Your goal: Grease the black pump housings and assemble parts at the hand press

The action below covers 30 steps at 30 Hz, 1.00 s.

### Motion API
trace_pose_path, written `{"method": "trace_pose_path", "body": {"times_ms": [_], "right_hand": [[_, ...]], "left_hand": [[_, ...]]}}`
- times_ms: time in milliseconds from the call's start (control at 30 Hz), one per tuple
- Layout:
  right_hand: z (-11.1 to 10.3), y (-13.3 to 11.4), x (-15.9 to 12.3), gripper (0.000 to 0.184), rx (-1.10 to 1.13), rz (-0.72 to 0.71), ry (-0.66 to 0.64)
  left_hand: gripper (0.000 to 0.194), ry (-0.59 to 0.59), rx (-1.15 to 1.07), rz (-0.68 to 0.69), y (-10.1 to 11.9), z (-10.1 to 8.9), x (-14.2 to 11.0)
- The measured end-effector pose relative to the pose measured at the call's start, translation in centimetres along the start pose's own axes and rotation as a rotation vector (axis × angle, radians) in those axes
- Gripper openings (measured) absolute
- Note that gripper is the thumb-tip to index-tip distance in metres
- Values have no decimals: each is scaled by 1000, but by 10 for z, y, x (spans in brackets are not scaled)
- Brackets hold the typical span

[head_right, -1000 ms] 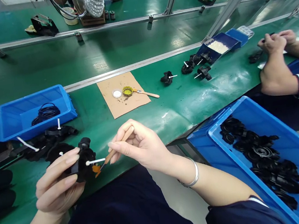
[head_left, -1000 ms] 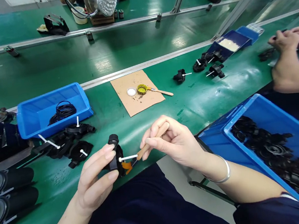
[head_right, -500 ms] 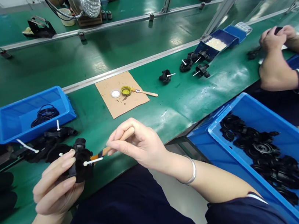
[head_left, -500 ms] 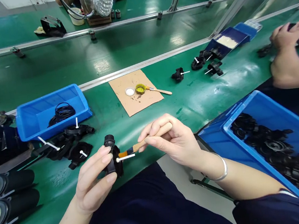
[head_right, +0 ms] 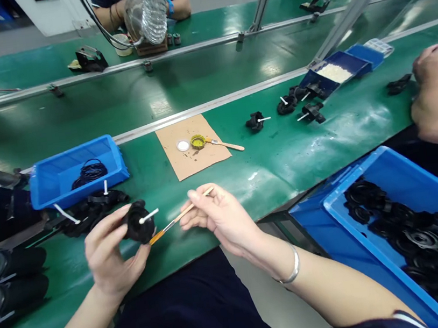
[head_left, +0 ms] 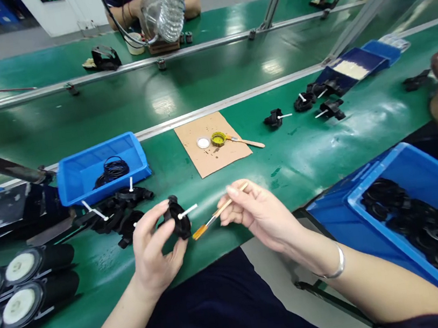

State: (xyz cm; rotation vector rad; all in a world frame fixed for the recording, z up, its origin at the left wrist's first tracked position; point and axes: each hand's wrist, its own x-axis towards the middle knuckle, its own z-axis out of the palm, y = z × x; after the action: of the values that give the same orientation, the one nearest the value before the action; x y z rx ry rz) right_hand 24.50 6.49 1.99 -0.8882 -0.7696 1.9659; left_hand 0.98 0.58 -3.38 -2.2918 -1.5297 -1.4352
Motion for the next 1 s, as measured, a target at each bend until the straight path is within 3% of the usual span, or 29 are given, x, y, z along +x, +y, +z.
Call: {"method": "trace_pose_path", "body": {"times_ms": [100,233,400,467,567,667,867,1000], "right_hand": [[-14,-15,10,30,-44,-169,118],[-46,-43,22,26,-115,-464,289],[-105,-83,41,23,-261,-865,509],[-130,-96,52,31,-423,-928,580],[-161,-106,73,46,-878,-940,649],[-177,-113,96,44,-1151,-919,520],[-179,-143,138,16,-1590,-867,83],[-177,-155,149,12,-1764,-890,-62]], "left_hand": [[60,-59,160,-104,9,6,17],[53,-157,389,-58,3,4,14],[50,-94,505,-81,-18,-1,2],[53,-50,499,-94,-22,-2,3],[57,6,500,-63,-16,0,5],[43,-39,501,-34,3,4,3],[25,-347,353,103,23,17,-6],[23,-418,419,-29,14,20,-14]]}}
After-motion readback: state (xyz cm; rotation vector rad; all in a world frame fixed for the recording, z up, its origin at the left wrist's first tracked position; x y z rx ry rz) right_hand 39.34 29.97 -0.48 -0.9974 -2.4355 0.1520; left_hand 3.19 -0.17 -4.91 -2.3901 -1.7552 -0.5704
